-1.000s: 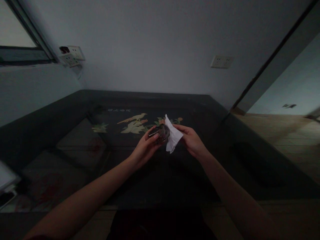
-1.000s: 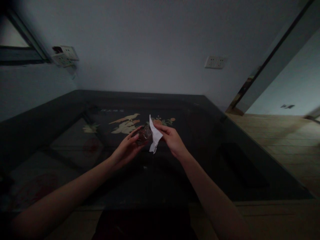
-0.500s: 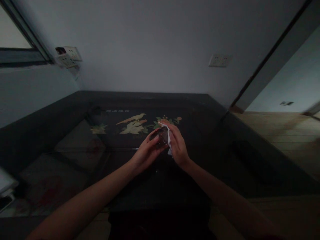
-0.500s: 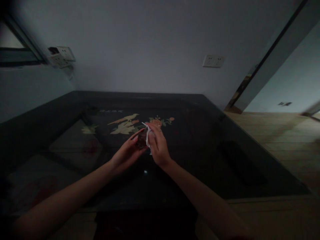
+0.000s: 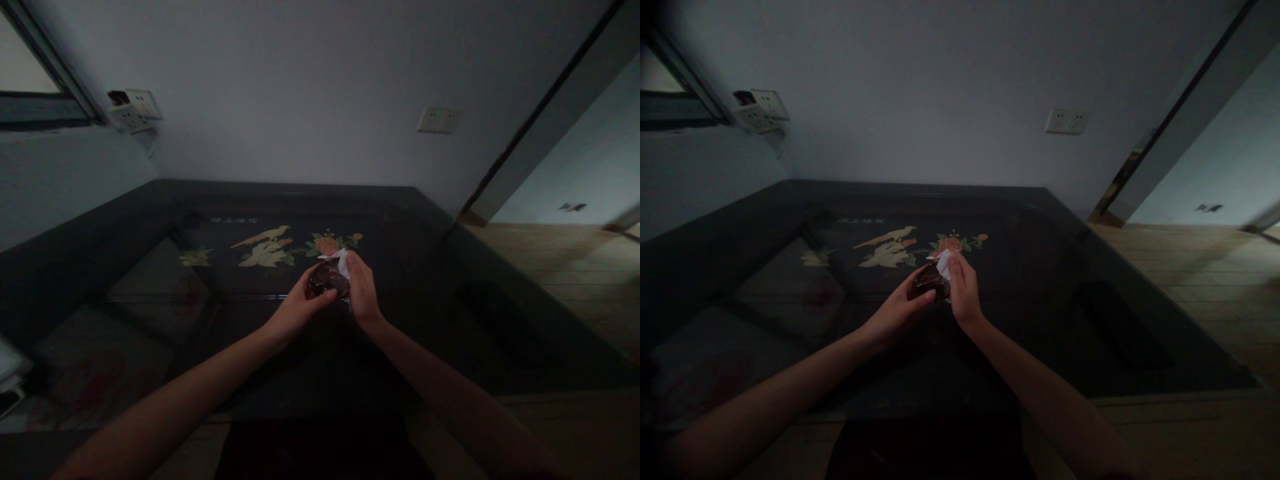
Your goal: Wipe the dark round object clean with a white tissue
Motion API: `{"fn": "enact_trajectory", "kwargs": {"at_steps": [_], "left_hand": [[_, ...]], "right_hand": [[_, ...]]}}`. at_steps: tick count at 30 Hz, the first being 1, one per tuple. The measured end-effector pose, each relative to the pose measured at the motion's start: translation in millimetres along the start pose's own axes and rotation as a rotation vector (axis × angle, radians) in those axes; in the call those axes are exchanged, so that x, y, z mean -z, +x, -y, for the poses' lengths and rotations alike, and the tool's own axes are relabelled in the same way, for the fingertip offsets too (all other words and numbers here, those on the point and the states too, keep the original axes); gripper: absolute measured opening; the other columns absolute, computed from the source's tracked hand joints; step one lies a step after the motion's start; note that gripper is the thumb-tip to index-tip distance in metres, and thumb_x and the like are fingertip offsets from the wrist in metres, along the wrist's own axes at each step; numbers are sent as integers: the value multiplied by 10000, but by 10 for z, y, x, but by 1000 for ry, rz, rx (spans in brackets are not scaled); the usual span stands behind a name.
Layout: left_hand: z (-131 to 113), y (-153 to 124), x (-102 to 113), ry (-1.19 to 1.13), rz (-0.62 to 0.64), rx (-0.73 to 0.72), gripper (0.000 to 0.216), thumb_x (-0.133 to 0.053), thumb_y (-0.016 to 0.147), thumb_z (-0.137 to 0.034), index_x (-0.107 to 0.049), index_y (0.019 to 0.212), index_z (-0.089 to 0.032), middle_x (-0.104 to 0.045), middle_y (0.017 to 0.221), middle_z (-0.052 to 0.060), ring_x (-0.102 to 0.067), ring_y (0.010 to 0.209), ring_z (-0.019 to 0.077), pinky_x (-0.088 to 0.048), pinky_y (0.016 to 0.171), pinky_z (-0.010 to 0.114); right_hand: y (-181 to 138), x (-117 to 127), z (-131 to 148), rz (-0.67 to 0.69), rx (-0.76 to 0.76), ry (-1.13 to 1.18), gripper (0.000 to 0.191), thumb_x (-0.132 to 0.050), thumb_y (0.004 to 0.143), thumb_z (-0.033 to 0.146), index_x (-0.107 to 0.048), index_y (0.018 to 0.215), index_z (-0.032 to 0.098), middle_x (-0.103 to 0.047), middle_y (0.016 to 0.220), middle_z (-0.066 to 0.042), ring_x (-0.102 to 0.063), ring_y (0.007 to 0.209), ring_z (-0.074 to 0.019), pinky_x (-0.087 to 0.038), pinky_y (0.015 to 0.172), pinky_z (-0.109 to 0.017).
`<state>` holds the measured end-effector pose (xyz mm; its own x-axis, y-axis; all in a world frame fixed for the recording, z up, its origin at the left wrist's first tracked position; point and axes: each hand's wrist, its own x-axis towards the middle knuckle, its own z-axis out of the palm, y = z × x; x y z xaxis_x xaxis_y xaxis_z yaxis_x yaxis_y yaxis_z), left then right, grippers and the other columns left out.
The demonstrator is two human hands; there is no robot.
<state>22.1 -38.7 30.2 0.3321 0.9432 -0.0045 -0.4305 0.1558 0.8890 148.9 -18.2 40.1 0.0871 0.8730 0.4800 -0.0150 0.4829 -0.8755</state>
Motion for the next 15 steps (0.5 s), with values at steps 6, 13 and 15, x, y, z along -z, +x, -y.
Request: {"fn": "enact_trajectory", "kwargs": {"at_steps": [6, 13, 15], "left_hand": [[18, 33, 53, 42, 21, 9, 526, -801, 631, -268, -599, 1104, -157, -648, 1140, 104, -574, 1109, 240, -373, 1026, 387], [-9, 0, 12, 88, 3, 48, 538, -818, 594, -240, -623, 1086, -143, -663, 1127, 110, -604, 1056, 237, -411, 976, 357], [9, -9, 10, 65, 7, 50, 531, -808, 615, -266, -624, 1096, -134, -677, 1094, 109, -621, 1009, 226, -435, 932, 330]], "right_hand": [[-31, 27, 30, 34, 9, -62, 352, -425, 907, 459, -654, 878, 193, -585, 720, -14, -517, 636, -148, -398, 578, -262], [-17, 99, 94, 110, 83, -123, 344, -424, 913, 436, -664, 924, 191, -664, 897, -68, -614, 822, -207, -463, 720, -329], [-6, 120, 93, 133, 134, -171, 333, -402, 925, 410, -658, 949, 198, -670, 940, -72, -619, 886, -218, -472, 775, -349]]}}
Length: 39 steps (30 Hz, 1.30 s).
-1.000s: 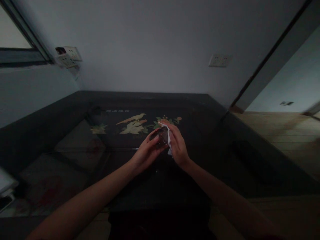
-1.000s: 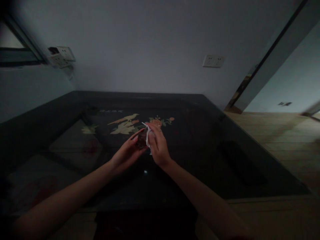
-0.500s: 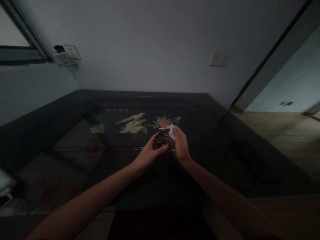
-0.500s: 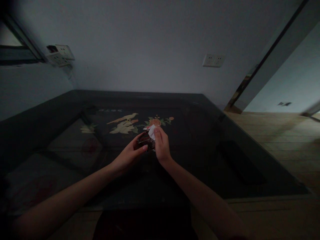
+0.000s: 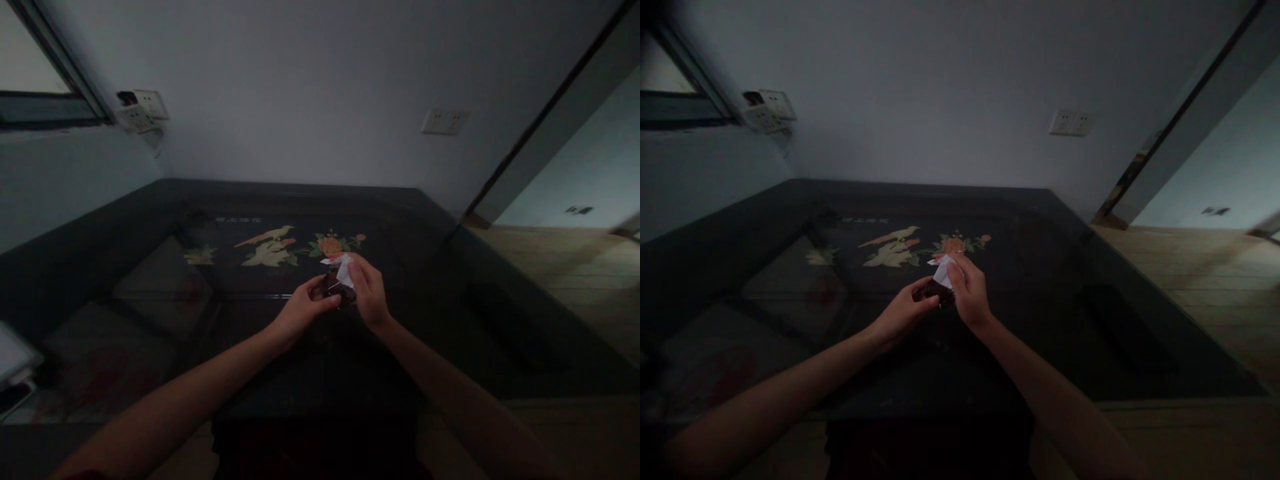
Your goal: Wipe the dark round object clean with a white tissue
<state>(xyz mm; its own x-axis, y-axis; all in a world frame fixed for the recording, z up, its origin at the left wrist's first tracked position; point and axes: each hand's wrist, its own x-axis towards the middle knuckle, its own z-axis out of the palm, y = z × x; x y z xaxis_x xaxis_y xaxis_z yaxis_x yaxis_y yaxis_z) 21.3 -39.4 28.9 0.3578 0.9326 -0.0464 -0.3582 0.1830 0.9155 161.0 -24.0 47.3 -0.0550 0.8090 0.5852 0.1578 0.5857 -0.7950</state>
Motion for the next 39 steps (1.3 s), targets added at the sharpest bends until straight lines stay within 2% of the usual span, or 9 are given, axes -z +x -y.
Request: {"fn": "enact_trajectory", "kwargs": {"at_steps": [6, 10, 16, 18, 22, 27, 30, 34, 39], "left_hand": [[-20, -6, -15, -88, 5, -23, 418, -752, 686, -350, -660, 1031, -132, -697, 984, 76, -629, 901, 171, -455, 828, 257], [-38, -12, -33, -26, -38, -72, 427, -762, 666, -304, -658, 1042, -132, -698, 993, 77, -628, 921, 190, -458, 834, 273], [-18, -25, -17, -13, -31, -125, 652, -796, 592, -237, -569, 1198, -155, -640, 1197, 102, -583, 1118, 261, -408, 1007, 377], [-35, -25, -6, 20, -38, -130, 685, -804, 565, -219, -559, 1202, -155, -636, 1205, 100, -580, 1126, 272, -412, 1009, 387], [-88, -29, -8, 86, -34, -160, 698, -802, 555, -240, -558, 1203, -151, -638, 1197, 106, -582, 1113, 280, -437, 972, 385], [-109, -26, -32, 244, -79, -157, 561, -761, 633, -294, -598, 1139, -115, -683, 1071, 110, -614, 1007, 278, -470, 892, 385], [-98, -23, -21, 253, -90, -190, 630, -784, 596, -269, -573, 1173, -133, -675, 1102, 105, -612, 1029, 279, -468, 912, 401], [-63, -45, 27, 332, -83, -268, 847, -838, 508, -217, -493, 1281, -176, -624, 1222, 107, -568, 1140, 285, -416, 1010, 424], [-38, -65, 78, 530, -44, -333, 906, -865, 470, -223, -502, 1300, -222, -582, 1289, 101, -510, 1216, 313, -360, 1063, 449]], "right_hand": [[-62, 10, 17, 49, 304, -279, 326, -355, 930, 275, -553, 1182, 217, -563, 1240, -101, -503, 1178, -234, -388, 1000, -440], [-76, -16, 54, 83, 383, -339, 315, -396, 908, 262, -575, 1163, 216, -506, 1320, -102, -448, 1242, -248, -335, 1050, -462], [22, -64, -6, -82, -122, 97, 398, -306, 944, 409, -640, 965, 194, -687, 923, -53, -634, 868, -209, -511, 789, -354], [18, -76, 14, -93, -151, 150, 410, -301, 944, 429, -638, 979, 198, -688, 930, -52, -637, 862, -210, -512, 778, -352], [-47, -58, 122, -60, 146, -41, 339, -328, 949, 351, -594, 1127, 240, -610, 1175, -64, -555, 1105, -225, -414, 976, -414], [-70, -25, 158, 83, 388, -253, 307, -388, 916, 243, -618, 1119, 252, -579, 1205, -73, -507, 1164, -243, -383, 1004, -463], [-40, -47, 168, 44, 288, -156, 301, -396, 919, 239, -624, 1116, 246, -601, 1167, -69, -524, 1141, -227, -392, 993, -437], [11, -43, 190, -46, -6, 84, 318, -389, 931, 325, -671, 1031, 218, -668, 1054, -57, -601, 1001, -210, -453, 898, -374], [61, 43, 159, 102, -243, 281, 325, -476, 870, 409, -714, 847, 189, -705, 821, -42, -638, 758, -201, -500, 709, -326]]}}
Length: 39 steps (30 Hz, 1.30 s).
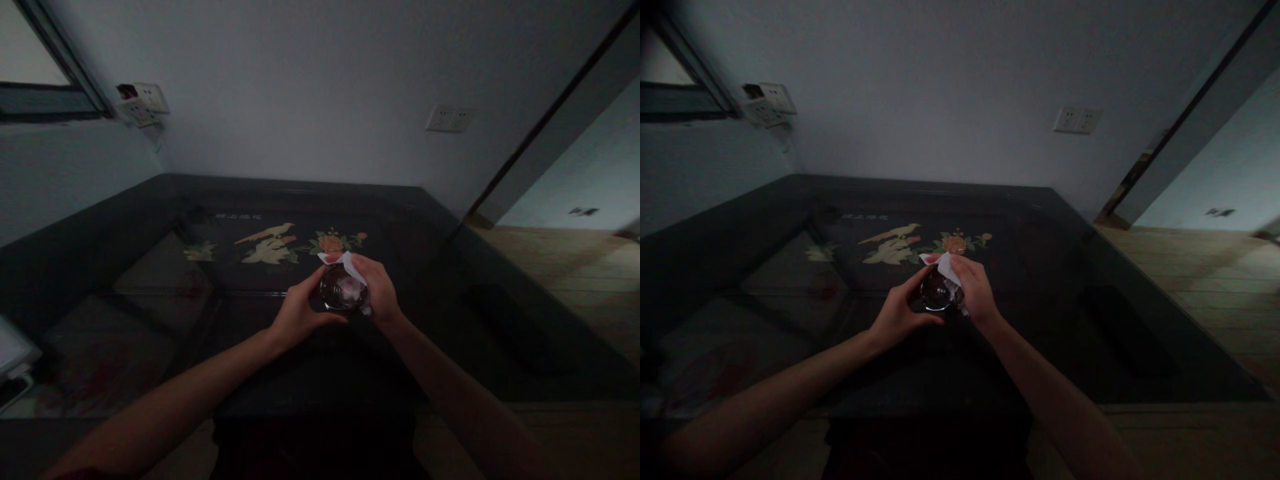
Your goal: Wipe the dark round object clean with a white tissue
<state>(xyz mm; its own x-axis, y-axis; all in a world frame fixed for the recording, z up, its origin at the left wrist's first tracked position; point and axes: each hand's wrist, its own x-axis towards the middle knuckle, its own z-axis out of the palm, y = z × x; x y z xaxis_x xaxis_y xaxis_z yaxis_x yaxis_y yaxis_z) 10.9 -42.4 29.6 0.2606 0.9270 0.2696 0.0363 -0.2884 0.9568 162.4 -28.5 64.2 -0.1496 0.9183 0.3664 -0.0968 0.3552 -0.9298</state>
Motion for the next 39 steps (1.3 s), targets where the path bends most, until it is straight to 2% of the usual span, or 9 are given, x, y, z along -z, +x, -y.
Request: {"fn": "enact_trajectory", "kwargs": {"at_steps": [3, 6, 10, 15, 20, 23, 28, 33, 39], "left_hand": [[6, 29, 7, -14, -4, -14, 906, -866, 470, -224, -503, 1300, -219, -577, 1295, 106, -513, 1215, 305, -357, 1068, 438], [13, 79, 11, -80, -64, 17, 863, -851, 498, -222, -502, 1287, -198, -589, 1278, 113, -535, 1191, 291, -376, 1056, 435], [36, 132, 18, -154, -133, 50, 787, -818, 534, -192, -510, 1258, -188, -582, 1287, 110, -543, 1183, 277, -394, 1042, 428], [41, 103, 10, -116, -131, 49, 791, -819, 546, -204, -502, 1271, -195, -591, 1274, 103, -540, 1187, 278, -386, 1049, 432], [5, 24, -10, 5, -78, -13, 875, -855, 504, -244, -493, 1300, -217, -574, 1299, 103, -528, 1200, 292, -370, 1062, 437], [-13, 12, -13, 41, -37, -34, 884, -866, 477, -245, -513, 1286, -223, -566, 1310, 102, -508, 1221, 300, -355, 1072, 441], [0, 54, 4, 3, -33, -35, 872, -854, 507, -235, -493, 1301, -222, -555, 1322, 107, -509, 1222, 290, -361, 1068, 441], [65, 110, 32, -81, -108, -11, 864, -828, 549, -217, -453, 1327, -188, -551, 1323, 117, -507, 1227, 268, -360, 1073, 407], [45, 68, 3, -20, -145, -19, 830, -829, 560, -250, -473, 1308, -191, -556, 1313, 121, -511, 1218, 276, -350, 1075, 420]], "right_hand": [[-29, -31, -36, -108, 44, -29, 330, -453, 884, 411, -698, 862, 192, -690, 822, -49, -630, 783, -210, -500, 722, -339], [-113, -149, -97, -262, 202, -217, 324, -390, 924, 390, -631, 1055, 217, -642, 1039, -77, -588, 979, -224, -461, 881, -389], [-209, -297, -180, -257, 347, -395, 356, -371, 937, 320, -460, 1274, 248, -468, 1300, -98, -437, 1226, -222, -339, 1046, -432], [-156, -268, -176, -273, 286, -323, 320, -396, 927, 317, -529, 1207, 235, -530, 1233, -85, -484, 1165, -214, -368, 1013, -402], [9, -70, -99, -166, 60, -101, 301, -465, 876, 396, -694, 901, 202, -684, 828, -41, -610, 739, -187, -492, 675, -311], [50, -7, -95, -116, -38, 4, 288, -527, 830, 409, -710, 793, 190, -681, 714, -30, -615, 685, -189, -497, 641, -304], [-67, -117, -175, -276, 45, 28, 317, -423, 901, 403, -661, 956, 202, -684, 945, -59, -634, 888, -212, -501, 801, -356], [-248, -315, -233, -318, 206, -219, 375, -403, 926, 361, -466, 1274, 235, -480, 1327, -95, -450, 1228, -223, -341, 1049, -431], [-177, -280, -200, -301, 174, -175, 313, -432, 909, 368, -551, 1162, 225, -572, 1203, -88, -533, 1106, -223, -417, 963, -402]]}}
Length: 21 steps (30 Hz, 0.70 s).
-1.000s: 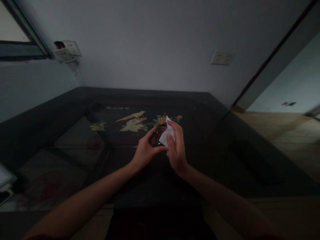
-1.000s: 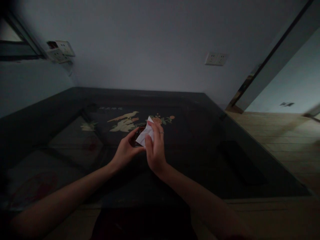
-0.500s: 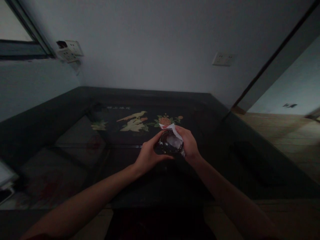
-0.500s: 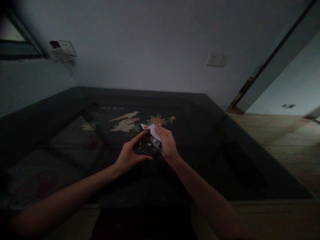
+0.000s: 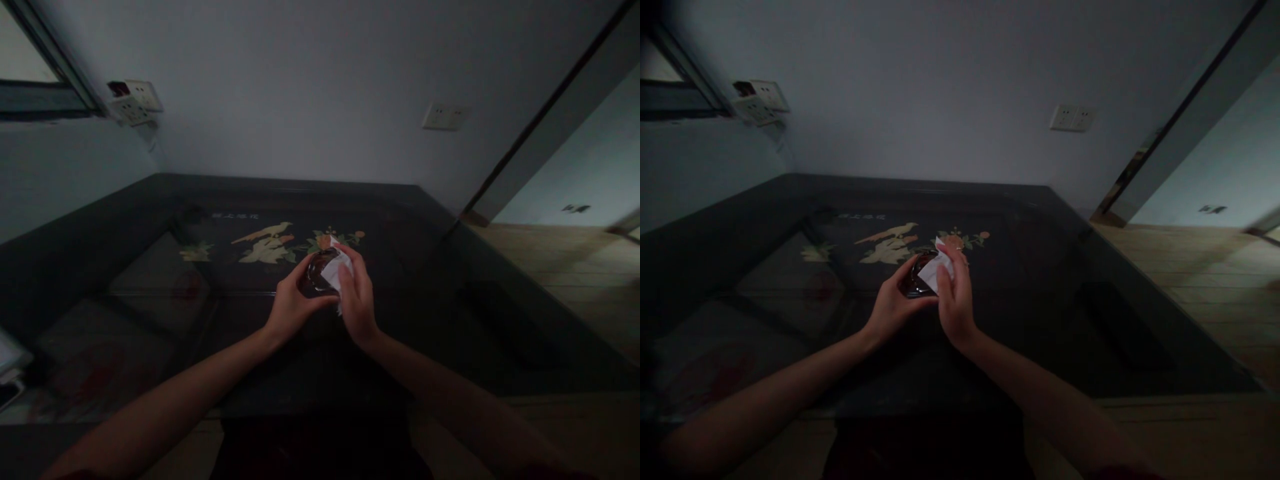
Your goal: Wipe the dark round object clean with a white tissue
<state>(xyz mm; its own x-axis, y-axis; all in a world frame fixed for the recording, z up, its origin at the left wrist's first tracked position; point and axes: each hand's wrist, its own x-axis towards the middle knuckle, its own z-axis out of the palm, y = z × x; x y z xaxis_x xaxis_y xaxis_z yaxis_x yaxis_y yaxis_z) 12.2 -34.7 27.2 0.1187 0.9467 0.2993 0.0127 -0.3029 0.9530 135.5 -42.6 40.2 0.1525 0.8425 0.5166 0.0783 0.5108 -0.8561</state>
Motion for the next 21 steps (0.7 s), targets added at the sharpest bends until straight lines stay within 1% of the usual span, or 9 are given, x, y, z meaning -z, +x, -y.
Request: {"fn": "enact_trajectory", "kwargs": {"at_steps": [2, 5, 7, 9, 12, 14, 17, 19, 21], "left_hand": [[-22, -29, -5, 47, 24, -54, 836, -842, 544, -268, -486, 1297, -199, -551, 1321, 114, -498, 1232, 280, -348, 1079, 411], [-28, -45, 9, 162, 54, -142, 843, -854, 525, -303, -501, 1285, -212, -558, 1316, 107, -498, 1233, 290, -360, 1071, 419], [-15, -34, 27, 250, 75, -205, 849, -859, 510, -327, -509, 1274, -212, -572, 1297, 110, -515, 1215, 295, -382, 1054, 433], [-1, -15, 44, 309, 90, -251, 860, -865, 494, -341, -512, 1266, -203, -588, 1274, 119, -539, 1188, 297, -411, 1029, 443], [16, 16, 59, 296, 89, -253, 859, -854, 520, -342, -489, 1284, -194, -579, 1284, 129, -547, 1181, 287, -424, 1024, 441], [32, 36, 66, 251, 72, -235, 841, -838, 558, -329, -470, 1302, -195, -565, 1301, 129, -538, 1194, 276, -410, 1042, 437], [73, 66, 77, 207, 23, -219, 817, -824, 584, -279, -458, 1310, -201, -563, 1300, 126, -532, 1200, 271, -398, 1052, 444], [98, 79, 80, 198, -4, -214, 788, -807, 602, -241, -455, 1306, -203, -560, 1299, 128, -535, 1196, 272, -408, 1041, 451], [106, 81, 78, 205, -18, -217, 764, -794, 616, -231, -453, 1299, -201, -559, 1294, 130, -541, 1186, 269, -421, 1027, 452]], "right_hand": [[116, 60, -2, 22, -54, 60, 295, -424, 904, 388, -634, 1012, 212, -657, 1012, -66, -604, 930, -211, -483, 812, -350], [280, 146, -17, 107, -173, 151, 293, -494, 848, 416, -683, 778, 203, -670, 742, -29, -604, 686, -186, -480, 614, -301], [336, 171, -36, 152, -243, 212, 264, -561, 791, 420, -684, 706, 203, -665, 689, -19, -598, 647, -182, -482, 601, -298], [326, 158, -60, 111, -261, 262, 262, -575, 777, 428, -685, 699, 204, -669, 691, -14, -607, 657, -182, -492, 626, -303], [201, 87, -81, -28, -185, 272, 305, -481, 856, 433, -683, 824, 207, -678, 788, -21, -625, 738, -187, -502, 695, -319], [81, 27, -78, -69, -100, 199, 323, -412, 907, 415, -648, 998, 214, -666, 959, -42, -618, 900, -199, -485, 826, -354], [-82, -45, -66, -67, 0, 39, 353, -386, 935, 383, -513, 1231, 236, -539, 1252, -71, -500, 1165, -209, -367, 1020, -406], [-148, -71, -67, -43, 16, 4, 396, -369, 945, 370, -415, 1319, 251, -444, 1356, -79, -429, 1245, -207, -319, 1063, -422], [-164, -75, -69, -33, 10, 5, 414, -359, 947, 371, -378, 1345, 257, -416, 1380, -80, -414, 1260, -205, -317, 1067, -424]]}}
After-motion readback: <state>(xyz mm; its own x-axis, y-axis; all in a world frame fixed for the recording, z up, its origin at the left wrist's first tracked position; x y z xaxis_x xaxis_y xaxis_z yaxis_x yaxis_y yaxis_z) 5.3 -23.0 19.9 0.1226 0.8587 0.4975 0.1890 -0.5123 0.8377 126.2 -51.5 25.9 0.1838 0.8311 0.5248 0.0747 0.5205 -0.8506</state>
